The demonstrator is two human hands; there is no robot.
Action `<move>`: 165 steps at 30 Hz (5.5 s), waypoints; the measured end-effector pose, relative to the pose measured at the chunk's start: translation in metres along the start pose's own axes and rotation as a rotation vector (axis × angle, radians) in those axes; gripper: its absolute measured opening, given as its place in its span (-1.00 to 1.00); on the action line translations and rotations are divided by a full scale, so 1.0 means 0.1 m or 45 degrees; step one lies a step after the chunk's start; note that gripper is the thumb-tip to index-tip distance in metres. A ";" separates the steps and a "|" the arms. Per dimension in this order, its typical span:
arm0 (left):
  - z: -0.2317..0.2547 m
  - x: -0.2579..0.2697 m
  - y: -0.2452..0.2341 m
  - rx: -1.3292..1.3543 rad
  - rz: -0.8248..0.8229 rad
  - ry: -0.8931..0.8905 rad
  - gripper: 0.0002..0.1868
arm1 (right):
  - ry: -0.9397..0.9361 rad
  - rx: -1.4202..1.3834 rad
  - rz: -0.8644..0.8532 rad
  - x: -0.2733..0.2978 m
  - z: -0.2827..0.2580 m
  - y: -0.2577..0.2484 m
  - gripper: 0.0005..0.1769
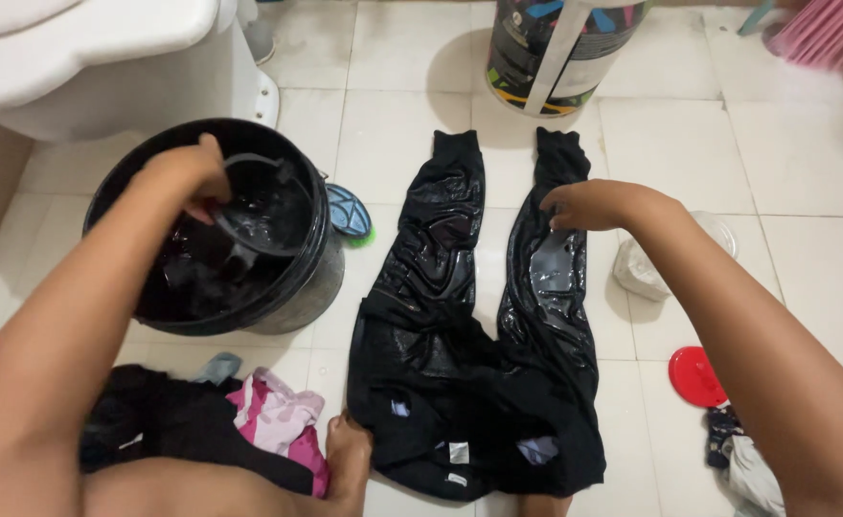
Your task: The person washes a pair of pants by wringing it out, spreading it on the floor, pouring water over it using a mug, applying detergent powder from a jar, and scrubbing the fabric with a brush.
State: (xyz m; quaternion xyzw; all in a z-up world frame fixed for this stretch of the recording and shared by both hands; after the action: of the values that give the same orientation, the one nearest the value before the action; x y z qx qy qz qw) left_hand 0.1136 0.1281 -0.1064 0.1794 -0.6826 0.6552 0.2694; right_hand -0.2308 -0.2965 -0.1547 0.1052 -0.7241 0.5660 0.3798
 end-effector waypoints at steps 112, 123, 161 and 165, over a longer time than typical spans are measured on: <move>4.60 0.57 1.21 -0.036 0.938 1.420 -0.83 | 0.571 -0.580 -0.099 0.20 2.15 0.54 -0.44; 4.77 0.61 1.97 -0.305 0.625 1.311 -0.81 | 0.543 -0.527 -0.116 0.11 2.09 0.57 -0.45; 5.11 1.29 1.09 -0.067 1.713 1.574 -0.43 | 0.542 -0.551 -0.100 0.11 2.16 0.60 -0.49; 5.05 1.28 1.04 -0.048 1.704 1.583 -0.31 | 0.553 -0.527 -0.085 0.15 2.20 0.62 -0.48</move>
State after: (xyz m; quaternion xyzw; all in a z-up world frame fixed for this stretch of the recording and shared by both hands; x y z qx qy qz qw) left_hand -0.1172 -0.3509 -0.1100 -0.6434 -0.3867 0.6421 0.1553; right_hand -0.3719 -0.4692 -0.2059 -0.0743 -0.7221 0.4027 0.5575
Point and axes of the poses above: each hand's wrist, its own x-axis away from the middle knuckle, its own y-axis out of the palm, z = x × y, the point moved 7 cm from there along -x, towards the middle knuckle, and after that the axes turned 3 degrees about x, right-handed, at the moved point
